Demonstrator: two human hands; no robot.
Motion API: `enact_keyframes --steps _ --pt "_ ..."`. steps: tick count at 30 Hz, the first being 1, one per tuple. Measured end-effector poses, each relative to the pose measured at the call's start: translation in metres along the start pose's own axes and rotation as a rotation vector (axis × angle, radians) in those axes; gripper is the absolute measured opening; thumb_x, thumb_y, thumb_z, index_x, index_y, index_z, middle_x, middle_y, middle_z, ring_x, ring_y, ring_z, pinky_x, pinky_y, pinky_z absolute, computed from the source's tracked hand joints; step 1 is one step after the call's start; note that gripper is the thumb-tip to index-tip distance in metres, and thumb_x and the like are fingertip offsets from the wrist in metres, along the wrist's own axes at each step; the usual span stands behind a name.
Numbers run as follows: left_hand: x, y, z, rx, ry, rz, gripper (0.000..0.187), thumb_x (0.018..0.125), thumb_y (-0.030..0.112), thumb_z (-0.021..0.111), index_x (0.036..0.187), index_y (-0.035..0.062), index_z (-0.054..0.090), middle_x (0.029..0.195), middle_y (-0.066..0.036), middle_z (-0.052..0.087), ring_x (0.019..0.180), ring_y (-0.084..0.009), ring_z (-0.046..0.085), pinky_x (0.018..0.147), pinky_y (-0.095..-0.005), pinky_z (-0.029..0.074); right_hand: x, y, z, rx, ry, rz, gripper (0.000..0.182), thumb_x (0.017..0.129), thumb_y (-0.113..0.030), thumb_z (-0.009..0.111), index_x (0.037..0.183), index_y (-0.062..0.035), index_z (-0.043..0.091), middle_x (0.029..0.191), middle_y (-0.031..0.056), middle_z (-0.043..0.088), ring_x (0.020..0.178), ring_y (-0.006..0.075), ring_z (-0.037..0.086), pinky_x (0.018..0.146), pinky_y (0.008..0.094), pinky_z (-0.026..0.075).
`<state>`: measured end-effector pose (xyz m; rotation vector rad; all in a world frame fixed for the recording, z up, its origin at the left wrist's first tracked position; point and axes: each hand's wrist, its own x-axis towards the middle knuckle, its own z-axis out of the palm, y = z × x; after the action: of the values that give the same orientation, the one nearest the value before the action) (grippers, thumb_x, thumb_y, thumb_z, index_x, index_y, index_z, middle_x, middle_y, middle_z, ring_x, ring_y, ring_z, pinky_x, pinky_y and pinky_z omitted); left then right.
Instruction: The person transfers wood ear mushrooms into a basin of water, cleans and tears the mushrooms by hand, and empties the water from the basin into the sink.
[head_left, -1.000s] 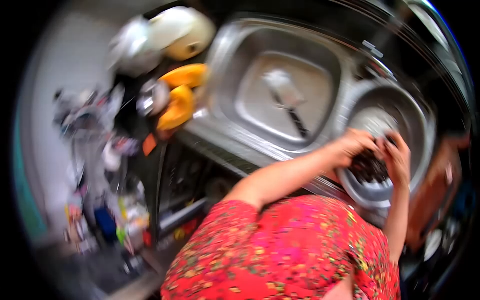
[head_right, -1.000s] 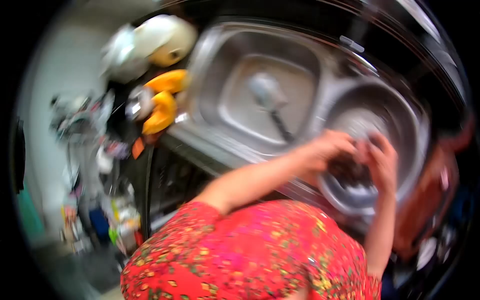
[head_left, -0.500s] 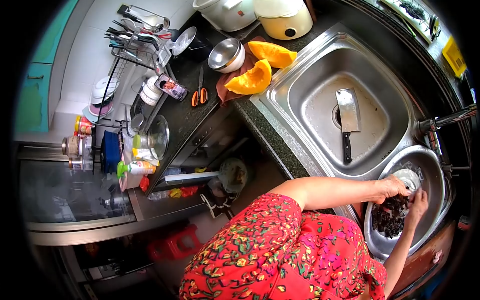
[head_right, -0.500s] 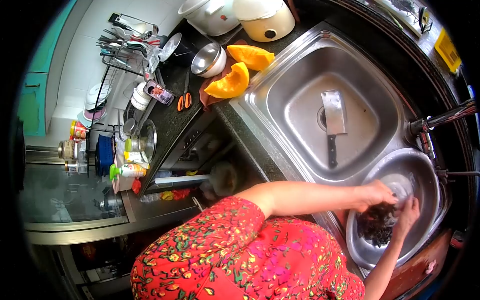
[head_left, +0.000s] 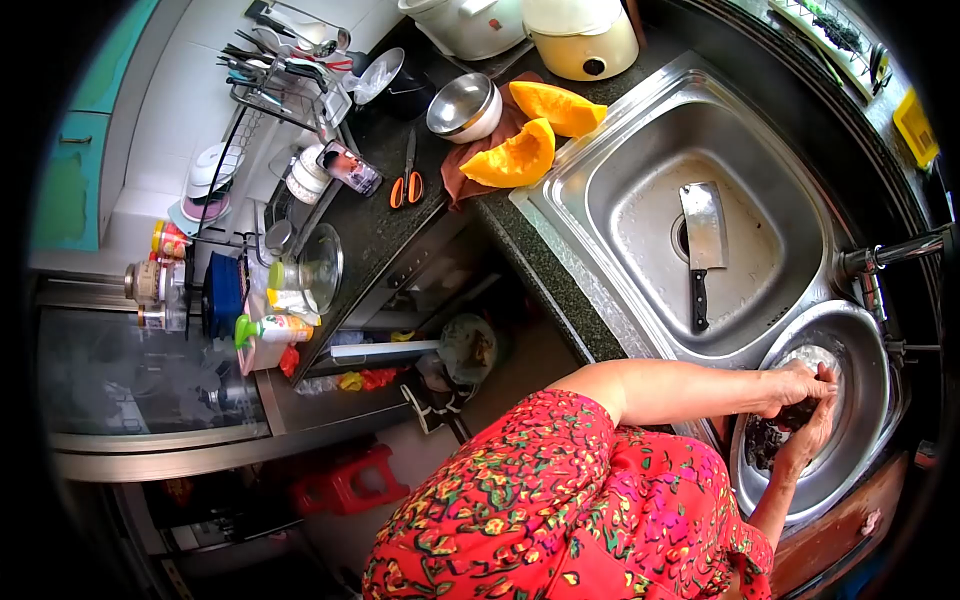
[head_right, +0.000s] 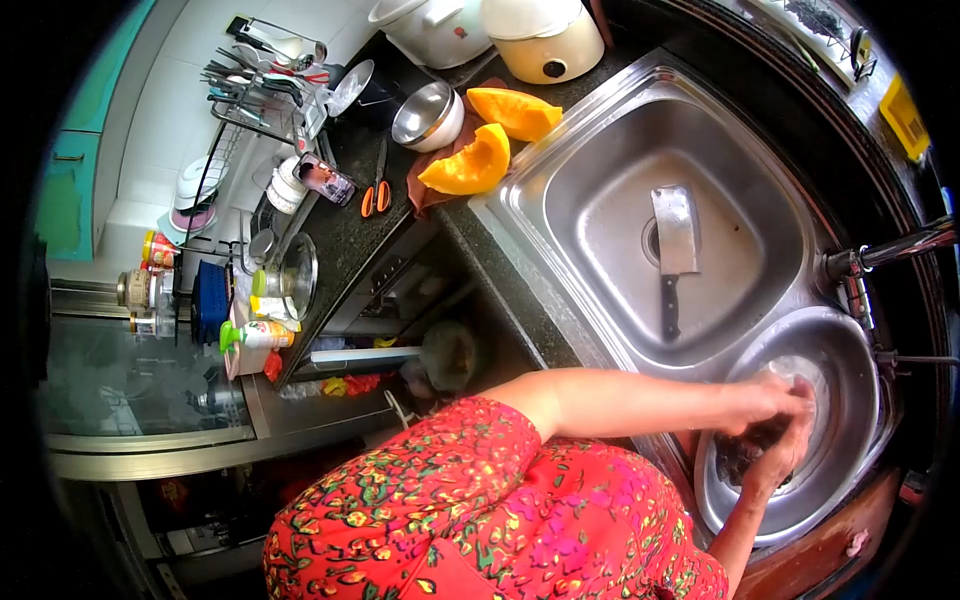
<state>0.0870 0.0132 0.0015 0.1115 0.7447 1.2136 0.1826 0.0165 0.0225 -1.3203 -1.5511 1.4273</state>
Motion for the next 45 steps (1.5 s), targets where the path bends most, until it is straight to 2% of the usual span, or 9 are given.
enact_keyframes --steps 9,15,18,20,23,25,37,43,45 --pt "0.012 -0.003 0.004 0.058 0.046 0.042 0.020 0.064 0.005 0.066 0.080 -0.0024 0.058 0.074 -0.008 0.056 0.068 -0.0180 0.054 0.059 -0.0315 0.043 0.010 0.021 -0.007 -0.298 0.114 -0.296 0.077 0.084 -0.060 0.027 0.135 -0.0027 0.020 0.136 0.0142 0.029 0.126 0.0243 0.026 0.102 0.0328 0.018" --pt "0.015 -0.008 -0.005 0.182 0.155 0.036 0.016 0.054 -0.001 0.062 0.069 0.0010 0.058 0.065 -0.007 0.055 0.061 -0.0167 0.052 0.055 -0.0302 0.041 0.004 0.030 -0.059 -0.103 -0.088 0.048 0.070 0.084 -0.060 0.031 0.133 -0.0104 0.030 0.132 0.0101 0.037 0.123 0.0233 0.032 0.096 0.0441 0.025" --pt "0.013 -0.009 -0.008 0.057 0.121 0.042 0.013 0.052 -0.001 0.062 0.062 0.0029 0.055 0.058 -0.005 0.051 0.054 -0.0141 0.047 0.048 -0.0286 0.034 0.008 0.059 -0.106 -0.376 -0.088 0.275 0.059 0.086 -0.050 0.036 0.128 -0.0072 0.037 0.125 0.0131 0.044 0.112 0.0275 0.044 0.085 0.0413 0.037" --pt "0.011 -0.006 -0.008 0.068 0.120 0.055 0.013 0.052 -0.001 0.062 0.063 0.0030 0.056 0.058 -0.005 0.051 0.055 -0.0147 0.048 0.048 -0.0290 0.035 -0.001 0.053 -0.104 -1.408 -0.039 0.254 0.055 0.085 -0.043 0.042 0.122 -0.0019 0.040 0.115 0.0200 0.048 0.101 0.0360 0.049 0.080 0.0436 0.040" --pt "0.003 -0.004 -0.004 0.057 0.120 0.049 0.013 0.053 -0.001 0.062 0.064 0.0029 0.056 0.060 -0.006 0.052 0.058 -0.0160 0.049 0.050 -0.0296 0.038 0.000 0.095 -0.107 -1.252 -0.209 0.206 0.048 0.084 -0.031 0.049 0.116 0.0030 0.042 0.109 0.0257 0.048 0.099 0.0415 0.046 0.082 0.0449 0.038" --pt "0.002 -0.004 -0.003 0.037 0.122 0.037 0.014 0.053 0.000 0.062 0.065 0.0027 0.057 0.061 -0.007 0.052 0.059 -0.0167 0.050 0.051 -0.0299 0.039 -0.008 0.126 -0.090 -1.216 -0.189 -0.305 0.033 0.070 -0.001 0.057 0.102 0.0007 0.048 0.091 0.0222 0.054 0.085 0.0412 0.051 0.076 0.0459 0.039" --pt "0.000 -0.002 -0.009 0.116 0.000 0.023 0.028 0.054 0.003 0.063 0.081 0.0005 0.059 0.073 -0.009 0.056 0.070 -0.0185 0.052 0.059 -0.0312 0.042 0.041 0.138 -0.100 -0.541 -0.249 -0.184 0.018 0.082 -0.013 0.047 0.088 0.0036 0.054 0.063 0.0101 0.055 0.061 0.0164 0.050 0.057 0.0345 0.039" --pt "-0.006 0.001 -0.006 0.154 0.050 0.004 0.023 0.056 0.007 0.069 0.076 0.0007 0.060 0.068 -0.007 0.056 0.066 -0.0168 0.052 0.059 -0.0311 0.041 0.067 0.118 -0.113 -0.796 0.023 -0.017 0.024 0.083 -0.015 0.049 0.101 0.0013 0.052 0.087 0.0152 0.056 0.086 0.0207 0.054 0.076 0.0303 0.041" --pt "-0.006 -0.001 -0.005 0.113 0.020 -0.019 0.022 0.056 0.008 0.070 0.075 0.0009 0.060 0.067 -0.007 0.056 0.066 -0.0163 0.051 0.059 -0.0306 0.041 0.059 0.144 -0.102 -0.761 -0.114 -0.466 0.026 0.083 -0.016 0.050 0.102 0.0008 0.052 0.092 0.0152 0.056 0.088 0.0253 0.054 0.079 0.0319 0.041"
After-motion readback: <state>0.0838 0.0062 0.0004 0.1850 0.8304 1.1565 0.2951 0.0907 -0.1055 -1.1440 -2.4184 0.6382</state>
